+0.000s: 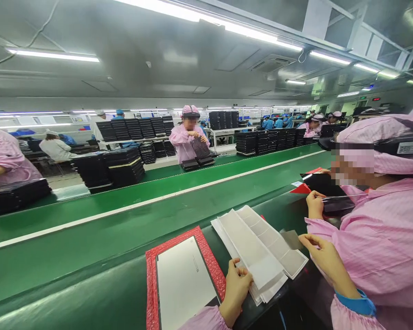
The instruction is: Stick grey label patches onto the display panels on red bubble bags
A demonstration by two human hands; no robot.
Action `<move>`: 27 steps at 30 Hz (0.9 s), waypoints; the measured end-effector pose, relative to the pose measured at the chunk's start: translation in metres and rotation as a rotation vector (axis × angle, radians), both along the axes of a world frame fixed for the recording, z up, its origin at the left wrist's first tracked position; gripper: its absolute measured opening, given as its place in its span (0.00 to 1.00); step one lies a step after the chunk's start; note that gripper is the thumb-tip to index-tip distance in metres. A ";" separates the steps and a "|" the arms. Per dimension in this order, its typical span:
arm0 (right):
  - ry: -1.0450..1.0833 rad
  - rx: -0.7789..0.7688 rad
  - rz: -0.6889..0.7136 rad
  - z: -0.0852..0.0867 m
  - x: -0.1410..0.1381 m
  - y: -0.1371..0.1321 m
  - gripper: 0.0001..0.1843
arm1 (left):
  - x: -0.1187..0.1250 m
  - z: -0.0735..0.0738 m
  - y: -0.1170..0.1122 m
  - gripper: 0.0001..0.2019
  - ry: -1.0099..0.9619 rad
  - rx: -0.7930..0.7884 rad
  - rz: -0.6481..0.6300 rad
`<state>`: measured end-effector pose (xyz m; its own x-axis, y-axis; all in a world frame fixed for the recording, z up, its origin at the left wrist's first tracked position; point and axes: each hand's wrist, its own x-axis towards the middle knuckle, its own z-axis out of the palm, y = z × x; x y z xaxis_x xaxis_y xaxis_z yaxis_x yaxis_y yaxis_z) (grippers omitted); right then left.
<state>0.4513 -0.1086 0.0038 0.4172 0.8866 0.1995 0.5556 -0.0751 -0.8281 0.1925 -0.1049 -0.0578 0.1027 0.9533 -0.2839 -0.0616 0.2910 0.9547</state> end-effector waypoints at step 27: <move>0.111 0.003 0.605 -0.046 -0.240 -0.043 0.17 | -0.137 0.027 -0.085 0.14 -0.081 0.240 0.414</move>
<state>0.2115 -0.1519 -0.0424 -0.1413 0.9721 0.1870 0.4090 0.2294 -0.8832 0.0554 -0.1896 -0.0304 -0.2868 0.9563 -0.0574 -0.2027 -0.0021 0.9792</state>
